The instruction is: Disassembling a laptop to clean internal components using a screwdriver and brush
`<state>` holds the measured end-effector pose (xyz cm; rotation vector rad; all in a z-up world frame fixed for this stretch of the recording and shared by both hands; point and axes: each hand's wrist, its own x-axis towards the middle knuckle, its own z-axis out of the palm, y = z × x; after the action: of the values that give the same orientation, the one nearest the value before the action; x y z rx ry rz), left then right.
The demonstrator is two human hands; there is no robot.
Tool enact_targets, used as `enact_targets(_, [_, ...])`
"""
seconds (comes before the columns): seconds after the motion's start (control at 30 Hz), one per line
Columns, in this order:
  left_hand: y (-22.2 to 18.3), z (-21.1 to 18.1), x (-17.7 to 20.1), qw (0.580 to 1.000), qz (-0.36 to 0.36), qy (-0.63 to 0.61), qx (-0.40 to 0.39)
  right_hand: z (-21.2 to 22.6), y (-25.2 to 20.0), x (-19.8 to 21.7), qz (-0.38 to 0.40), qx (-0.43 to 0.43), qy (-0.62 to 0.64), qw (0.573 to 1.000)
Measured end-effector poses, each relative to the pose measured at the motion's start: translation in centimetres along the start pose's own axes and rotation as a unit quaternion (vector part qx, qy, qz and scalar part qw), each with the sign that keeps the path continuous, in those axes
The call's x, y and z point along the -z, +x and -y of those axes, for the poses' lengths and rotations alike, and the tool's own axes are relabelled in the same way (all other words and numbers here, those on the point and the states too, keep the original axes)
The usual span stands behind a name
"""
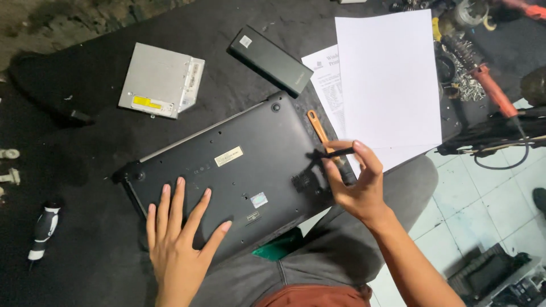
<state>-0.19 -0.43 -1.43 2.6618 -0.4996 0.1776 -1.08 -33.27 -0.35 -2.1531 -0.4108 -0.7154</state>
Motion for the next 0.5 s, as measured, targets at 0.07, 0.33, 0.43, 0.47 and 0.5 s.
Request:
enact_targets(0.07, [0.0, 0.0, -0.1, 1.0, -0.005, -0.001, -0.003, -0.8, -0.4, 0.0, -0.009, 0.012, -0.029, 0.999])
enact_targets(0.33, [0.0, 0.1, 0.0, 1.0, -0.009, -0.005, -0.008, -0.9, -0.1, -0.1, 0.014, 0.037, -0.063, 0.997])
enact_targets(0.43, [0.1, 0.2, 0.0, 1.0, 0.001, -0.008, -0.005, -0.7, -0.1, -0.2, 0.005, 0.008, -0.007, 1.0])
enact_targets(0.47, [0.0, 0.2, 0.0, 1.0, 0.002, -0.006, -0.007, -0.4, 0.1, -0.2, 0.021, 0.0, 0.006, 1.0])
enact_targets(0.5, [0.0, 0.2, 0.1, 1.0, 0.003, -0.005, -0.009, -0.1, 0.4, -0.2, 0.036, -0.008, 0.019, 0.999])
